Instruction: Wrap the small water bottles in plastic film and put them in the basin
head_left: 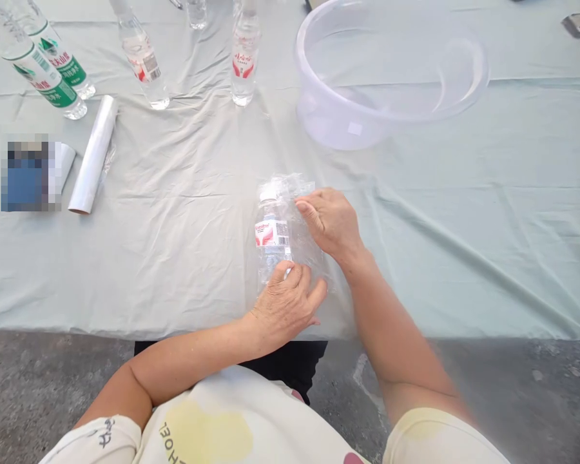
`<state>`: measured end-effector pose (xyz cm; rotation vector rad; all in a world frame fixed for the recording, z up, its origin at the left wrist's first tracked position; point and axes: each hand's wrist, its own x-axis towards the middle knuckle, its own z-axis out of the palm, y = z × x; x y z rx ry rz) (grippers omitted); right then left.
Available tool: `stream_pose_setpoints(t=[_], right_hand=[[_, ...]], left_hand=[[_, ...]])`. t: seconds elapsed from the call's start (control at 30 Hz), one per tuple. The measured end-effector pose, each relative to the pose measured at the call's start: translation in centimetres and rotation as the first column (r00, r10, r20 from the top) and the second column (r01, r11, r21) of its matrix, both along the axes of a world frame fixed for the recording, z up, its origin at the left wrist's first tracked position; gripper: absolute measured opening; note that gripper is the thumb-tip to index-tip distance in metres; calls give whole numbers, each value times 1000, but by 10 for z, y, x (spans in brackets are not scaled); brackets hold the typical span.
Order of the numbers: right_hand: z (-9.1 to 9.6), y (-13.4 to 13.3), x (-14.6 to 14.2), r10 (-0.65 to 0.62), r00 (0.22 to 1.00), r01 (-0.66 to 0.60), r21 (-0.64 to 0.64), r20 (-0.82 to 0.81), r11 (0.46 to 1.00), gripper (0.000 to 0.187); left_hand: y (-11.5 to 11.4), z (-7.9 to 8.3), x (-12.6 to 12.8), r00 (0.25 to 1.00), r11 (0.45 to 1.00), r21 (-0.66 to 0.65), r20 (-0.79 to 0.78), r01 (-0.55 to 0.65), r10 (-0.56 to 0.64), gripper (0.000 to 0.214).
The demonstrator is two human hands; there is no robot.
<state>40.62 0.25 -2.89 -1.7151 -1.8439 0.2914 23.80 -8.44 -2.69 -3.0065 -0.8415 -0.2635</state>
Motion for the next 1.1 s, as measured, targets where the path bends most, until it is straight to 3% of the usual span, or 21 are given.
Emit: stream_pose_setpoints(t=[0.07,0.17,0.23,0.37,0.47,0.57,0.63,0.7,0.73,0.77,0.83,0.93,1.1], right_hand=[[13,-3,-4,-80,994,83,48,-73,995,55],[26,-7,-21,54,996,-56,-13,-75,998,33],[28,-6,-32,100,995,-100,-120,-7,988,36],[27,1,-35,-27,993,61,-301,115,952,57],[27,0,-21,-66,992,104,-411,107,906,50],[24,-7,-2,-64,998,48,-429,-24,902,40],[19,-14,10,-91,987,32,-401,-130,916,37],[12,-21,21,-156,964,70,-364,-214,929,39],[9,-25,26,-197,951,106,-347,-240,932,41],[6,-29,31,-238,937,145,-335,-255,931,44],[2,-37,36,-294,921,208,-314,-256,926,47],[-1,-47,33,-289,937,245,-220,-197,944,56],[-2,-54,15,-170,985,159,-192,-40,968,77]], left_hand=[[-1,1,3,1000,1000,-16,23,11,-11,66],[0,0,9,997,998,-35,63,45,-42,75],[2,-2,18,996,996,-61,74,60,-55,75],[7,-6,36,979,971,-138,95,193,-181,47],[4,-2,35,914,882,-245,174,402,-367,21],[-6,8,14,829,718,-421,359,554,-429,11],[-8,13,-4,834,681,-517,480,519,-272,17],[-2,16,-22,826,701,-608,562,372,48,20],[4,15,-29,787,693,-661,576,288,223,19],[11,14,-35,746,656,-731,540,186,390,17],[26,10,-41,676,514,-857,404,43,616,15],[41,4,-40,649,302,-953,245,24,720,19],[44,2,-26,659,65,-985,154,158,737,32]])
